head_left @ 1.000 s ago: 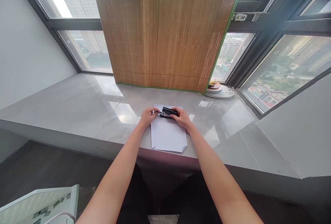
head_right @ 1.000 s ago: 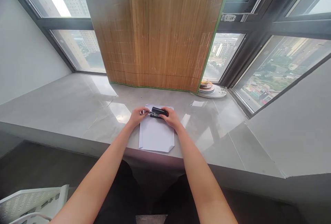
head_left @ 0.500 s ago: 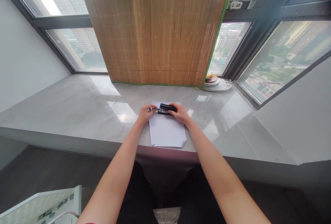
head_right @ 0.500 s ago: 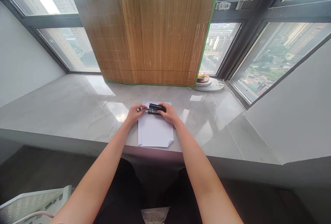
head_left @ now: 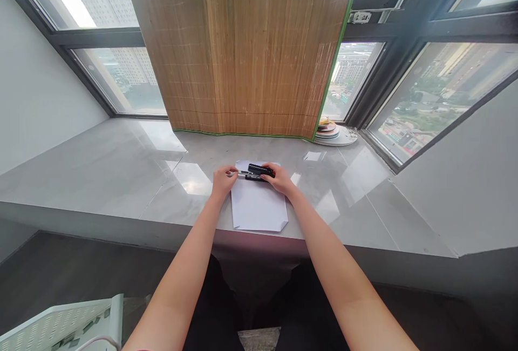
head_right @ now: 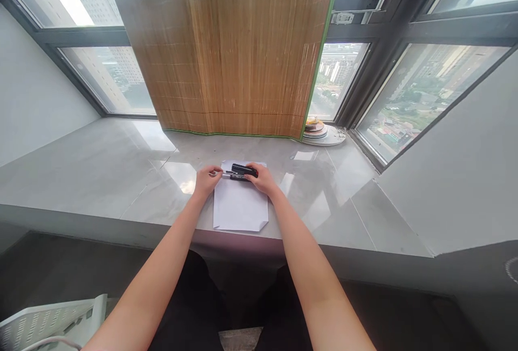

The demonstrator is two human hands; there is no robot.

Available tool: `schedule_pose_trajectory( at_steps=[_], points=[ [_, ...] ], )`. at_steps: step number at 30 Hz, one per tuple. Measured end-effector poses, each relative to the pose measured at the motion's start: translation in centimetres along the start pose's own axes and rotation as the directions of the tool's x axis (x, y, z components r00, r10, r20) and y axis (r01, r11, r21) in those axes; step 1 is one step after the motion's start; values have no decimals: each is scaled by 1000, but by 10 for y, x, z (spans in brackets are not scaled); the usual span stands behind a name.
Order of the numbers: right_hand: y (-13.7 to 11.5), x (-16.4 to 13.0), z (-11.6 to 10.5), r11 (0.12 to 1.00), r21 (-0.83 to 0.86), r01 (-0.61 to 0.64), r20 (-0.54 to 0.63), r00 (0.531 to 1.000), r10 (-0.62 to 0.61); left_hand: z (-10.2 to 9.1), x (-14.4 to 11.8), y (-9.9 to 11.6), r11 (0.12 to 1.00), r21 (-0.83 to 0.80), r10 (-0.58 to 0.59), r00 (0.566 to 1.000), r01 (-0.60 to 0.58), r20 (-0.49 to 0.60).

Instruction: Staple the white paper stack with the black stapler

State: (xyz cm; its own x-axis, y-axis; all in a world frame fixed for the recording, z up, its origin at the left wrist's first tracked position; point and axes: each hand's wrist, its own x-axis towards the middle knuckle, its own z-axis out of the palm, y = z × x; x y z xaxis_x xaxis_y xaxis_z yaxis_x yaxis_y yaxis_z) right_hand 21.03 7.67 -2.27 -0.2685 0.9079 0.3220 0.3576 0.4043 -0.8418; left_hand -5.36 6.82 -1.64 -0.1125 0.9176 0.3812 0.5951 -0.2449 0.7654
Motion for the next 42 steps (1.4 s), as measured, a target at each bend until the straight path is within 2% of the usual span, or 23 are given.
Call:
schedule_pose_trajectory(
  at_steps=[4,7,10,14,20,23,25,27,29,30,31,33,36,39,42],
  points=[
    [0,1,0,1000,-3,4,5,1000,-4,-4,-3,-1,993,-106,-54,998,55,13],
    [-1,0,2,997,-19,80,-9,997,-80,-4,-5,2,984,-174,-16,989,42,149],
    [-4,-2,3,985,-41,167,10,986,-167,-3,-6,7,968,-250,88,948,-9,307],
    [-6,-5,2,984,-46,171,37,985,-169,-2,-6,7,934,-355,120,907,34,404],
    [-8,-4,7,978,-66,197,4,980,-197,-1,-4,4,906,-393,17,914,157,405],
    [-12,-8,9,976,-118,181,-58,980,-189,-1,-4,7,973,-231,66,950,7,306],
    [-17,-10,5,978,-160,133,-196,967,-163,0,-4,8,989,-98,131,959,-109,253],
    [-22,-12,-6,978,-192,86,-381,911,-155,0,-5,8,988,-31,154,957,-151,246],
    [-28,-11,-25,973,-225,45,-501,851,-155,1,-5,7,988,-10,152,953,-155,261],
    [-30,-9,-37,967,-252,21,-512,846,-152,1,-5,7,988,-5,150,952,-154,266],
    [-32,-7,-51,957,-290,-6,-489,860,-143,2,-5,6,988,0,148,953,-153,264],
    [-32,2,-79,912,-409,-35,-364,923,-127,3,-4,5,988,19,146,956,-155,253],
    [-20,18,-108,860,-510,-29,-315,937,-154,5,-4,4,984,65,148,958,-168,247],
    [0,27,-116,887,-461,-28,-365,917,-161,4,-9,9,980,101,143,961,-170,238],
    [19,25,-114,904,-427,-21,-419,890,-177,5,-10,26,961,168,189,966,-218,174]
  ],
)
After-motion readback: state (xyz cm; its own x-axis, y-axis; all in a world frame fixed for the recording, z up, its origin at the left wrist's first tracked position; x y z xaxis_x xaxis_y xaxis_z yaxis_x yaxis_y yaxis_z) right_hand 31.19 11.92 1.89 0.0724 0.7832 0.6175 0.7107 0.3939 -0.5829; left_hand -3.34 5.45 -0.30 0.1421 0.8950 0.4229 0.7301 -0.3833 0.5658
